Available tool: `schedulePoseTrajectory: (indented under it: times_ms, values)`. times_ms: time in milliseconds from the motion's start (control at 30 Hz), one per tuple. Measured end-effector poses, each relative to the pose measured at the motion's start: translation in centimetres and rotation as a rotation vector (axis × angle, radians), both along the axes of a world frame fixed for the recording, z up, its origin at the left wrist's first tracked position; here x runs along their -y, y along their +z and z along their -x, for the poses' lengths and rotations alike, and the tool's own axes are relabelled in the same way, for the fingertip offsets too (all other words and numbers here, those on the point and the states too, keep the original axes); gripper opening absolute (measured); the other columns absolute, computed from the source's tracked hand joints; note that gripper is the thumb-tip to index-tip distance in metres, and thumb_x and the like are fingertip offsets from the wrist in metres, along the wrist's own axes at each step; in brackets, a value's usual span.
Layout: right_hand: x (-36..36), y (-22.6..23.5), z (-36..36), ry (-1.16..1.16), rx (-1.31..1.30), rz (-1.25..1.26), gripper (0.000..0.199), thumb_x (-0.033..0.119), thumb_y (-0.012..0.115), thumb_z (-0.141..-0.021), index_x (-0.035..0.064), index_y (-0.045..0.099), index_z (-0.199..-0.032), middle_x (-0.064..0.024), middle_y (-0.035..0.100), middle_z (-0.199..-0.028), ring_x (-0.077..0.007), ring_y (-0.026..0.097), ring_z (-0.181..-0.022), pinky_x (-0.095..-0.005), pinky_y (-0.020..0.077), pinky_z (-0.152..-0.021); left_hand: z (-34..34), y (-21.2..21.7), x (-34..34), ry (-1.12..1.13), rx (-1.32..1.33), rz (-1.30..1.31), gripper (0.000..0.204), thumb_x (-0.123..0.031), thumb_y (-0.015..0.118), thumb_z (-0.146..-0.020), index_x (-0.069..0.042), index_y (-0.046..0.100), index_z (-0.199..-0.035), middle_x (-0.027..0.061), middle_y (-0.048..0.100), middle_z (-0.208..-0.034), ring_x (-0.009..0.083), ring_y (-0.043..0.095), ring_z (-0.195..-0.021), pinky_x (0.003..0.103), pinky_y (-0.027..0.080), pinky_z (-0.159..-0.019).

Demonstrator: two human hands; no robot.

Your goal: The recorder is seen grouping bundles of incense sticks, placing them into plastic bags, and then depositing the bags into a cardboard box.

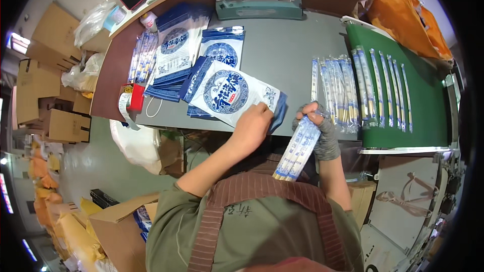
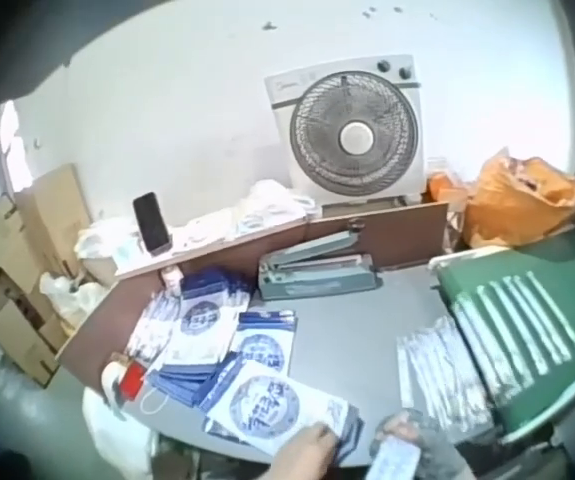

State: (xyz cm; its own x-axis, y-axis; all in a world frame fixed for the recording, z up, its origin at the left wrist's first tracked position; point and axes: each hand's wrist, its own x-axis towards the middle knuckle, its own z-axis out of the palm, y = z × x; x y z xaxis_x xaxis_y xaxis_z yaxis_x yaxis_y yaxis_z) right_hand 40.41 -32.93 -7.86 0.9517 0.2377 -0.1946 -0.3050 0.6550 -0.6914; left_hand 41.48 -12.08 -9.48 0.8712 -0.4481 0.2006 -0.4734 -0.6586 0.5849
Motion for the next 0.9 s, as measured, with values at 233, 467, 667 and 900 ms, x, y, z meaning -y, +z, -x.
schedulePoseTrajectory:
  times_ms: [233,467,667,900]
  values:
    - [-4.4,-0.7,-3.2,0.220,0.265,0.133,0.023,0.025,0.065,-0.082,0.0029,0.065,-0.089,-0.0064,0.067,-0.084,-0.0127,0.062,-0.078,-0.0251,0.0487,-0.072,0.0,-2.2,0.1,0.307,-0.252,0.366,0.014,-0.001,0.067,-0.077,0.005,0.062,-0.089,0.0215,0.062,-0.083,0.0338,0.064,-0.079,0.035,0.049,-0.071]
    - [-6.7,-2.0,-3.9,0.234,0.524,1.057,0.019,0.020,0.064,-0.087,0.0027,0.066,-0.095,-0.0061,0.066,-0.092,-0.0147,0.060,-0.087,-0.0311,0.0492,-0.079,0.5,0.6,-1.5,0.352,0.085,0.389,0.011,0.002,0.062,-0.080,0.003,0.061,-0.092,0.0122,0.056,-0.084,0.0265,0.059,-0.076,0.032,0.047,-0.066]
    - [-4.2,-3.0,0.5,0.279,0.363,0.670,0.028,0.024,0.065,-0.086,0.0035,0.063,-0.105,-0.0100,0.063,-0.096,-0.0181,0.060,-0.090,-0.0336,0.0488,-0.080,0.5,4.1,-1.0,-0.162,0.382,0.143,0.024,0.000,0.064,-0.071,-0.001,0.060,-0.095,0.0100,0.056,-0.086,0.0283,0.057,-0.076,0.035,0.049,-0.064]
    - [0.6,-6.6,10.8,0.497,0.167,0.845,0.039,0.023,0.076,-0.079,0.0069,0.057,-0.110,-0.0050,0.067,-0.091,-0.0160,0.063,-0.077,-0.0313,0.0524,-0.071,6.4,1.4,-4.3,-0.414,0.033,0.073,0.040,-0.008,0.067,-0.071,-0.007,0.060,-0.110,0.0105,0.059,-0.103,0.0308,0.057,-0.097,0.041,0.047,-0.082]
